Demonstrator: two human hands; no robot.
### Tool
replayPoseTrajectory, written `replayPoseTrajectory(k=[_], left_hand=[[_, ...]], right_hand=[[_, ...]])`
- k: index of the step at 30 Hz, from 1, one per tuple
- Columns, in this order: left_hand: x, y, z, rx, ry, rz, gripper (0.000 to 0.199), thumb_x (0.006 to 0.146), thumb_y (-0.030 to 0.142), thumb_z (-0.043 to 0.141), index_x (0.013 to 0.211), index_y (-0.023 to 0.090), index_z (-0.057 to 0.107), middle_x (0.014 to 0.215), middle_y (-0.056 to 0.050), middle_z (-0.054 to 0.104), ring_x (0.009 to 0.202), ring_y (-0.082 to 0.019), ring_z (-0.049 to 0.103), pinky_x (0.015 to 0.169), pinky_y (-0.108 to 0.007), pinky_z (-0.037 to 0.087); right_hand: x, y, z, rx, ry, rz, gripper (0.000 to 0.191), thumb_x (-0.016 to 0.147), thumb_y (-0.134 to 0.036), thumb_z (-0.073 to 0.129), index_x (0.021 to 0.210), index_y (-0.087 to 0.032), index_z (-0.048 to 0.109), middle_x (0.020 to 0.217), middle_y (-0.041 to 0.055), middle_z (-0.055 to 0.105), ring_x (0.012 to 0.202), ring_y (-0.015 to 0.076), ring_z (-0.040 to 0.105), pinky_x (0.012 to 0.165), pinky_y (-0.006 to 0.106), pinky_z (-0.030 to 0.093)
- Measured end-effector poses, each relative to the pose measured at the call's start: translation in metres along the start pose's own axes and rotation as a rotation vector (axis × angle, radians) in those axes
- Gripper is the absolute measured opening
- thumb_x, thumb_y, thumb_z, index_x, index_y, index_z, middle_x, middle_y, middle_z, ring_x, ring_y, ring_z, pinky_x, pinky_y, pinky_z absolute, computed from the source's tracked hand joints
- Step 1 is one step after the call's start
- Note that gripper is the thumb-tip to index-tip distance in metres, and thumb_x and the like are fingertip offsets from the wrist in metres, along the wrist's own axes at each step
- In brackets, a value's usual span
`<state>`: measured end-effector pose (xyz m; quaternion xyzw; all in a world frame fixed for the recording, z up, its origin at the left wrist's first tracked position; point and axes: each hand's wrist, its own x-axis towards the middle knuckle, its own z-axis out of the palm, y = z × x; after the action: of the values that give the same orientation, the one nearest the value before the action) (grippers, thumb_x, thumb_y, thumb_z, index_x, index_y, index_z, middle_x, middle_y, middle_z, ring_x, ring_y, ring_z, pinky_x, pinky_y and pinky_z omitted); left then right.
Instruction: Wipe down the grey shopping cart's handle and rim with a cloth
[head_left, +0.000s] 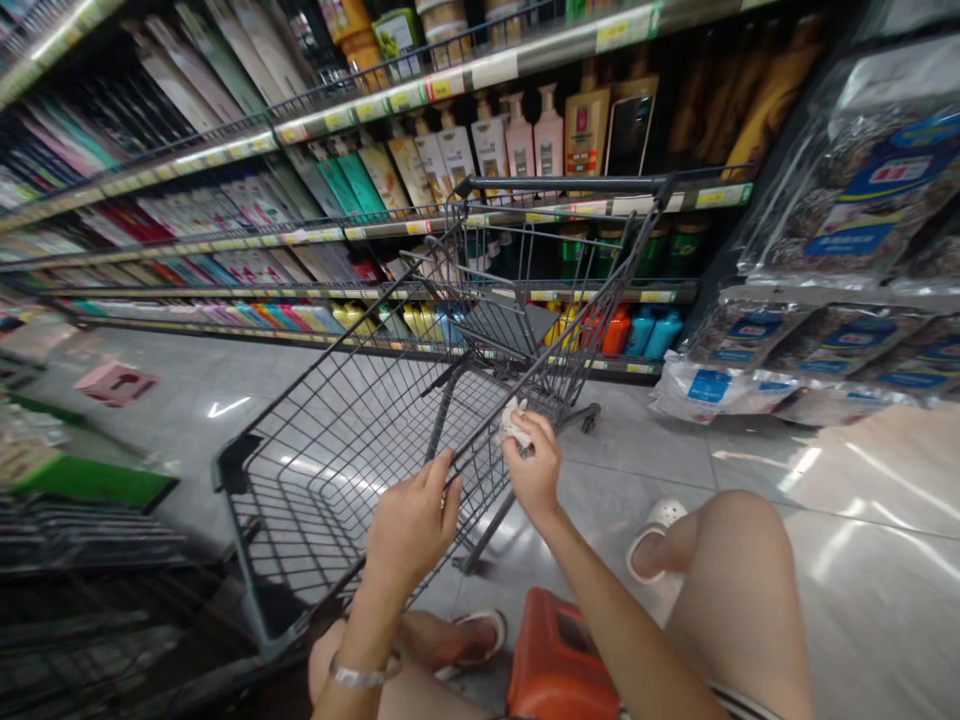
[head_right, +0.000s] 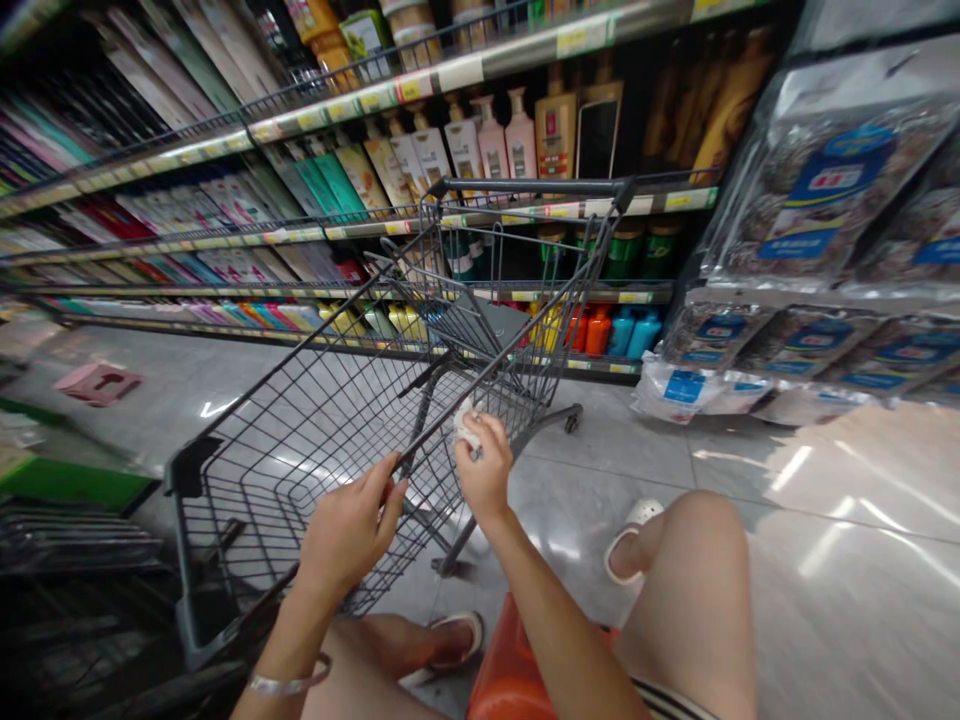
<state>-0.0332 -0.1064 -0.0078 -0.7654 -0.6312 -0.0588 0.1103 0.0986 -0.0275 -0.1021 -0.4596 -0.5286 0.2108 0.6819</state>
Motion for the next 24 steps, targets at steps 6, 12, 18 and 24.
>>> replayPoseTrajectory(k=[6, 12, 18, 24], left_hand=[[-0.005, -0.009, 0.001, -0.096, 0.103, 0.039, 0.030, 0.089, 0.034, 0.042, 0.109, 0.014, 0.051, 0.072, -0.002, 0.067, 0.061, -0.018, 0.065, 0.056, -0.029, 0.047], [-0.012, -0.020, -0.002, -0.107, 0.156, 0.058, 0.023, 0.088, 0.031, 0.042, 0.102, 0.016, 0.051, 0.067, 0.000, 0.066, 0.056, -0.017, 0.064, 0.055, -0.028, 0.047], [-0.015, -0.027, -0.001, -0.087, 0.166, 0.055, 0.024, 0.087, 0.034, 0.044, 0.103, 0.017, 0.050, 0.068, -0.001, 0.067, 0.058, -0.017, 0.065, 0.055, -0.027, 0.048], [-0.014, -0.027, -0.002, -0.067, 0.173, 0.043, 0.022, 0.084, 0.035, 0.046, 0.098, 0.018, 0.049, 0.066, 0.000, 0.066, 0.055, -0.016, 0.063, 0.051, -0.027, 0.045]], right_hand=[[-0.020, -0.016, -0.005, 0.056, -0.149, -0.028, 0.030, 0.078, -0.008, 0.053, 0.100, -0.022, 0.067, 0.098, 0.0066, 0.063, 0.093, 0.0166, 0.063, 0.082, 0.029, 0.053], [-0.007, -0.011, -0.006, 0.080, -0.180, -0.060, 0.032, 0.078, -0.008, 0.053, 0.102, -0.023, 0.067, 0.101, 0.0061, 0.058, 0.092, 0.0164, 0.061, 0.080, 0.030, 0.052], [0.010, 0.000, 0.000, -0.002, -0.125, -0.093, 0.023, 0.076, -0.011, 0.056, 0.091, -0.023, 0.067, 0.096, 0.0048, 0.055, 0.090, 0.0166, 0.059, 0.077, 0.030, 0.052], [0.054, 0.029, -0.008, -0.095, 0.037, 0.029, 0.017, 0.075, -0.013, 0.055, 0.086, -0.019, 0.066, 0.092, 0.0045, 0.056, 0.087, 0.0164, 0.058, 0.078, 0.030, 0.049]])
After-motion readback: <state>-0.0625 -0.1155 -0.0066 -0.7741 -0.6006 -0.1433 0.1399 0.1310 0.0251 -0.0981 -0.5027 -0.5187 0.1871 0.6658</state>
